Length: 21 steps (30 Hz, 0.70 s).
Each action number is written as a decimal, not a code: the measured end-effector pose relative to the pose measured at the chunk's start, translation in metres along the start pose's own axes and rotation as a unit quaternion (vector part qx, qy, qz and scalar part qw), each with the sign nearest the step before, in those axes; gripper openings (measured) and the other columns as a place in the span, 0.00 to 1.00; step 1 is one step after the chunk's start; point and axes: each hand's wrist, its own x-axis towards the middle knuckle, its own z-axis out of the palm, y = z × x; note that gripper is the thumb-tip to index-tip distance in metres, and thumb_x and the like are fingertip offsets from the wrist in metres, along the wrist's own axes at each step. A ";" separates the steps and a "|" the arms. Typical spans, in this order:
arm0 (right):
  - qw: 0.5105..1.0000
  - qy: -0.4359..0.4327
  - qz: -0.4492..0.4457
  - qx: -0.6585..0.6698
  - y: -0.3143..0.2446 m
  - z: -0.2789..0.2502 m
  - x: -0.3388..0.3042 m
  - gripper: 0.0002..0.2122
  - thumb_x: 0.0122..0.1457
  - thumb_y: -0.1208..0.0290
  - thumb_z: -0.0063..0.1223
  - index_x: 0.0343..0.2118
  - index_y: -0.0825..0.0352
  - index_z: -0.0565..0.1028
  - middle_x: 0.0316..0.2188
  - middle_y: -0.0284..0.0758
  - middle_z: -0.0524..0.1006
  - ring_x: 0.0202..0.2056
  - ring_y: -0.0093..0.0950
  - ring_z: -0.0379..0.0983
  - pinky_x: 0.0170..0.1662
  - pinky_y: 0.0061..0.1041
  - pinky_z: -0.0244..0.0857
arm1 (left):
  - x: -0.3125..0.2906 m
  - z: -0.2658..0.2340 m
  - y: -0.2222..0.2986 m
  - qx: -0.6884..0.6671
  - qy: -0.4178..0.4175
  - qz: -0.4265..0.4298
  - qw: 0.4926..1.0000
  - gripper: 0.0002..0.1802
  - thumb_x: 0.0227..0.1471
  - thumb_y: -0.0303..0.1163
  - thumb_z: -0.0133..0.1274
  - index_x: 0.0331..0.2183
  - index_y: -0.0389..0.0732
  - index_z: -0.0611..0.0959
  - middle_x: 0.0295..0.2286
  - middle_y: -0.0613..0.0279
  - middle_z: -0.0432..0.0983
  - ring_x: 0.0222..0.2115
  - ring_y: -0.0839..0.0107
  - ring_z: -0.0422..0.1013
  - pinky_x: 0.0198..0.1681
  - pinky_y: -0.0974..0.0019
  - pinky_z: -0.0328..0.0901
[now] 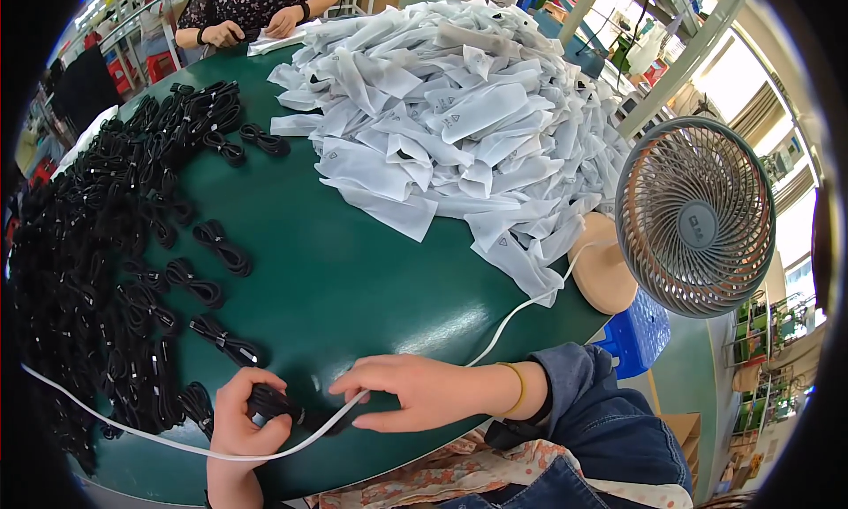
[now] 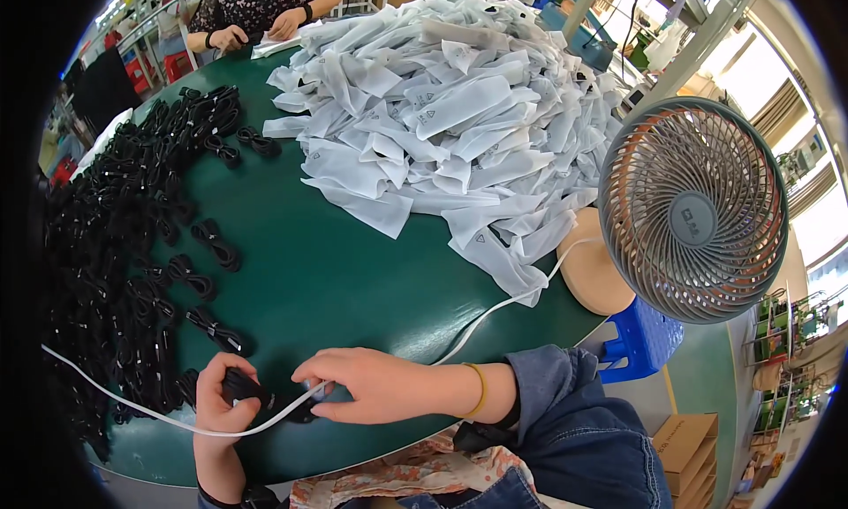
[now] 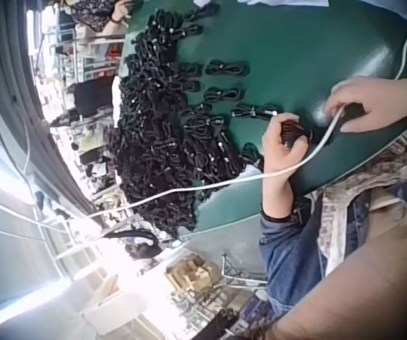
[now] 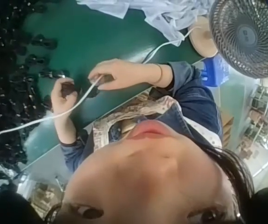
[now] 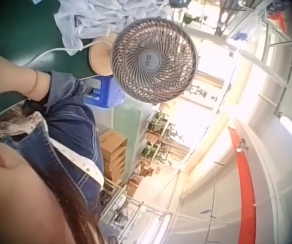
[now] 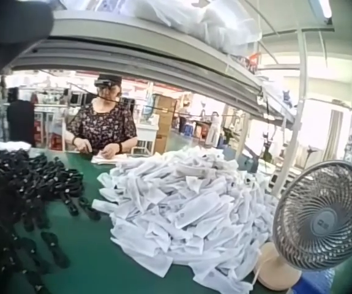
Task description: The person picks up a bundled cable from a pile, turns it over by hand, and presses on the cable ends and the fastener. After inspecting the cable, they place it back on the table and repeat the process with others.
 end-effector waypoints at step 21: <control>0.995 -0.028 -0.006 0.094 -0.012 -0.001 -0.011 0.14 0.48 0.76 0.47 0.39 0.70 0.64 0.28 0.37 0.69 0.30 0.26 0.67 0.31 0.20 0.61 | -0.001 0.004 -0.001 -0.302 -0.252 0.057 0.918 0.11 0.31 0.20 0.54 0.21 0.38 0.69 0.28 0.54 0.67 0.30 0.68 0.65 0.34 0.70 0.60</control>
